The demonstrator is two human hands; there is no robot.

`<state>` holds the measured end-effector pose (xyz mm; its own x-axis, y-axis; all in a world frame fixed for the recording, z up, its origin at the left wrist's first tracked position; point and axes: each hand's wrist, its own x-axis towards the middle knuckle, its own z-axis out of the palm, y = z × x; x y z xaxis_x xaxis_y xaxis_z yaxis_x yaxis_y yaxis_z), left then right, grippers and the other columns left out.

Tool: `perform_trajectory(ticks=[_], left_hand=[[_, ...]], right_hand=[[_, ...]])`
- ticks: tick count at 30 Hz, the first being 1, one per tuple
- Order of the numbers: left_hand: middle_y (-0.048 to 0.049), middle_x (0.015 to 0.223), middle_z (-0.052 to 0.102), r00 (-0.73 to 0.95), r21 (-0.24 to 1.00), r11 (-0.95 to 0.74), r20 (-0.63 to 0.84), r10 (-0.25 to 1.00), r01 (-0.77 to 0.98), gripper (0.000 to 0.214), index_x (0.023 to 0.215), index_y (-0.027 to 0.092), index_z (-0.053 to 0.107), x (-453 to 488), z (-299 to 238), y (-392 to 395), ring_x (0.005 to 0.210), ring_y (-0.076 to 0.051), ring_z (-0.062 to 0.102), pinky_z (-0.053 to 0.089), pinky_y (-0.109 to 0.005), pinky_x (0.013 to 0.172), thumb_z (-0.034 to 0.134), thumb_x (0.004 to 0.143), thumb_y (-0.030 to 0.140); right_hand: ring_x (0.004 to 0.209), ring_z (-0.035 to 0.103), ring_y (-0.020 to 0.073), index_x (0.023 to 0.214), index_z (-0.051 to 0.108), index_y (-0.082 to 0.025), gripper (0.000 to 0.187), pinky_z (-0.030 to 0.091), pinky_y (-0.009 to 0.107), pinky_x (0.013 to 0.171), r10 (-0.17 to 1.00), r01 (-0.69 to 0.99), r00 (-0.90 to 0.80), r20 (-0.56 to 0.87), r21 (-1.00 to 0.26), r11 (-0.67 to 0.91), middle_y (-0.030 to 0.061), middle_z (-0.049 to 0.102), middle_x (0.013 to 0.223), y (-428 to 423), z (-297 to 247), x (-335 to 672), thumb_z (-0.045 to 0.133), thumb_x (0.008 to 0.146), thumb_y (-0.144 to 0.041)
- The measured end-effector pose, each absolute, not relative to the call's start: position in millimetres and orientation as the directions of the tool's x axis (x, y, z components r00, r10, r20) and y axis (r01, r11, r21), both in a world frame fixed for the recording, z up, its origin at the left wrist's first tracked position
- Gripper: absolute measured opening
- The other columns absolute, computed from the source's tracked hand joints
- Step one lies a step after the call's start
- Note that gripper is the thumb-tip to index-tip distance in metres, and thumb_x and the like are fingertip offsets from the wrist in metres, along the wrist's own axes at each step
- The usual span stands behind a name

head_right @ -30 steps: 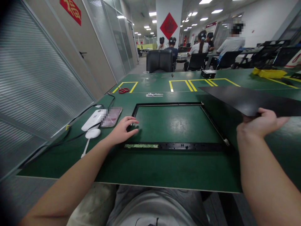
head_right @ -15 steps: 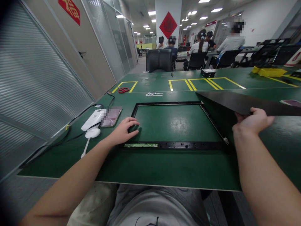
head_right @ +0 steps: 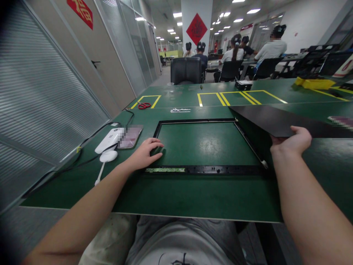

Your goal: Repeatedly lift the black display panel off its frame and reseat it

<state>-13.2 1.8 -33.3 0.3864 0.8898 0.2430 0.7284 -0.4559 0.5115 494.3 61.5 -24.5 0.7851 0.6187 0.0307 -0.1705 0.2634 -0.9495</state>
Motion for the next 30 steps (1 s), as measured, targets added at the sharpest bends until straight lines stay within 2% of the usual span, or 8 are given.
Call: perform_trajectory(ticks=[3, 6, 10, 17, 22, 27, 30], left_hand=[[-0.0138, 0.125, 0.058, 0.386, 0.519, -0.455, 0.241, 0.89, 0.724, 0.034, 0.11, 0.022, 0.071, -13.5, -33.6, 1.7, 0.122, -0.035, 0.054, 0.04, -0.055, 0.111, 0.065, 0.082, 0.038], [-0.0139, 0.125, 0.058, 0.386, 0.522, -0.455, 0.243, 0.89, 0.721, 0.033, 0.11, 0.022, 0.072, -13.4, -33.6, 1.4, 0.122, -0.035, 0.054, 0.04, -0.055, 0.111, 0.066, 0.081, 0.038], [-0.0148, 0.127, 0.057, 0.397, 0.496, -0.459, 0.232, 0.888, 0.737, 0.034, 0.112, 0.021, 0.071, -13.1, -33.0, 1.1, 0.124, -0.035, 0.053, 0.04, -0.055, 0.111, 0.064, 0.083, 0.038], [-0.015, 0.129, 0.056, 0.418, 0.461, -0.47, 0.217, 0.882, 0.753, 0.035, 0.115, 0.021, 0.07, -13.4, -33.4, 1.6, 0.125, -0.035, 0.052, 0.04, -0.055, 0.111, 0.062, 0.085, 0.039], [-0.0138, 0.129, 0.057, 0.415, 0.467, -0.469, 0.22, 0.883, 0.749, 0.034, 0.113, 0.022, 0.071, -13.2, -33.7, 1.5, 0.124, -0.035, 0.052, 0.04, -0.055, 0.111, 0.063, 0.084, 0.037], [-0.0147, 0.13, 0.056, 0.425, 0.433, -0.472, 0.206, 0.881, 0.768, 0.036, 0.116, 0.019, 0.069, -12.4, -33.5, 1.1, 0.126, -0.033, 0.051, 0.038, -0.052, 0.113, 0.061, 0.086, 0.036], [-0.0148, 0.13, 0.055, 0.426, 0.437, -0.471, 0.204, 0.881, 0.766, 0.035, 0.116, 0.019, 0.069, -12.3, -33.3, 0.7, 0.127, -0.033, 0.05, 0.038, -0.053, 0.112, 0.061, 0.086, 0.035]], right_hand=[[0.093, 0.065, 0.023, 0.095, 0.05, -0.025, 0.033, 0.056, 0.042, 0.075, 0.626, -0.325, 0.776, -0.084, -0.903, 0.281, 0.0077, 0.062, 0.1, 55.3, -18.9, 485.7, 0.041, 0.063, -0.027], [0.092, 0.066, 0.0248, 0.1, 0.052, -0.025, 0.041, 0.056, 0.045, 0.074, 0.63, -0.363, 0.76, -0.16, -0.909, 0.207, 0.0077, 0.063, 0.1, 53.2, -18.2, 481.9, 0.04, 0.061, -0.025], [0.094, 0.065, 0.0214, 0.097, 0.05, -0.024, 0.043, 0.056, 0.04, 0.074, 0.609, -0.441, 0.754, -0.248, -0.878, 0.188, 0.0077, 0.063, 0.109, 54.5, -21.8, 480.5, 0.043, 0.055, -0.019], [0.09, 0.064, 0.017, 0.085, 0.045, -0.023, 0.034, 0.055, 0.034, 0.075, 0.572, -0.517, 0.753, -0.327, -0.831, 0.206, 0.006, 0.062, 0.106, 56.0, -23.6, 481.4, 0.046, 0.052, -0.013], [0.088, 0.064, 0.0162, 0.083, 0.044, -0.023, 0.032, 0.057, 0.031, 0.071, 0.597, -0.532, 0.738, -0.314, -0.815, 0.23, 0.0048, 0.062, 0.1, 57.1, -24.5, 480.9, 0.045, 0.053, -0.01], [0.084, 0.065, 0.0155, 0.081, 0.045, -0.022, 0.031, 0.059, 0.029, 0.065, 0.588, -0.609, 0.723, -0.362, -0.736, 0.296, 0.0023, 0.061, 0.093, 59.6, -27.4, 483.3, 0.046, 0.053, -0.01], [0.083, 0.065, 0.0156, 0.081, 0.045, -0.022, 0.03, 0.059, 0.03, 0.063, 0.589, -0.618, 0.717, -0.373, -0.732, 0.288, 0.0013, 0.061, 0.09, 60.3, -28.1, 485.9, 0.046, 0.054, -0.009]])
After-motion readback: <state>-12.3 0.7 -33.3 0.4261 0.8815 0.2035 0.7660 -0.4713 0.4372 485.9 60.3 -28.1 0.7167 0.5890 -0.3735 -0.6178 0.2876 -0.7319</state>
